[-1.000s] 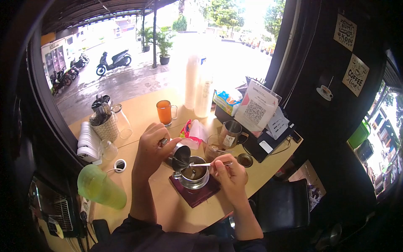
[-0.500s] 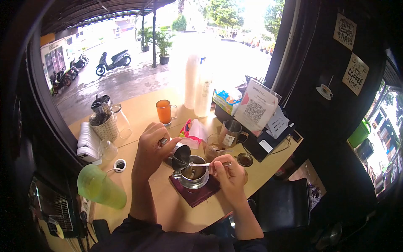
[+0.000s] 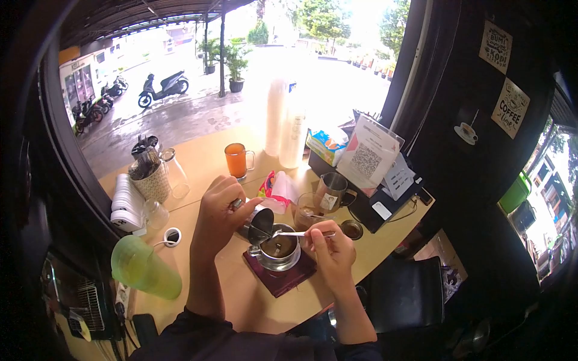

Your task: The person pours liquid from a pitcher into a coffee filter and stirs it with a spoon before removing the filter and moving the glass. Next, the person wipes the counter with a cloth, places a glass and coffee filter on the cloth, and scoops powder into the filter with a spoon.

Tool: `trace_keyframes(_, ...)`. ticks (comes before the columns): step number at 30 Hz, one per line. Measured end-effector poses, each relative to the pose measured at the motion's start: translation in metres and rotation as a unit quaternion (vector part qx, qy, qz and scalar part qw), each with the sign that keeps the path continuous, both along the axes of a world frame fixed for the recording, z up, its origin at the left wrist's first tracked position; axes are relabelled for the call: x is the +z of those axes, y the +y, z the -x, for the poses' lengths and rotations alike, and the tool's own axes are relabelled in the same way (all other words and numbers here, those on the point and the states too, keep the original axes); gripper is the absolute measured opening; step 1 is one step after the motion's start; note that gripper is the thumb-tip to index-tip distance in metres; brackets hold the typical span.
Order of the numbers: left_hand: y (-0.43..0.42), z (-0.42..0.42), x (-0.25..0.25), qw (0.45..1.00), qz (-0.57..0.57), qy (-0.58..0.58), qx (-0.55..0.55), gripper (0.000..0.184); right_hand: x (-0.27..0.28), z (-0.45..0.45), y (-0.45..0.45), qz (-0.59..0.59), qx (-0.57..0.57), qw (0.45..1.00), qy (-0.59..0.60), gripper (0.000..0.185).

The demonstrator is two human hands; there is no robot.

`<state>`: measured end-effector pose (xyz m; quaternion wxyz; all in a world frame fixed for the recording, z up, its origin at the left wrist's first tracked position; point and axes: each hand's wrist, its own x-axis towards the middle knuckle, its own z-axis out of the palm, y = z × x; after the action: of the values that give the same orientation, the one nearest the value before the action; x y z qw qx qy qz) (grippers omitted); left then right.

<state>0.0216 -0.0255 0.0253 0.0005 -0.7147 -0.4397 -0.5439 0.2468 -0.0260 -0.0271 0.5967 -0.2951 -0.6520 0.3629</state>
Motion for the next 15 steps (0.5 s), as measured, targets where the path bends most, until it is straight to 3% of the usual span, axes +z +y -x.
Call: trace_keyframes(15, 0.0018, -0.0014, -0.0004, 0.999, -0.04, 0.006, 0.006, 0.034, -0.0003, 0.0002, -0.0005, -0.002, 0.0, 1.0, 0.01, 0.02)
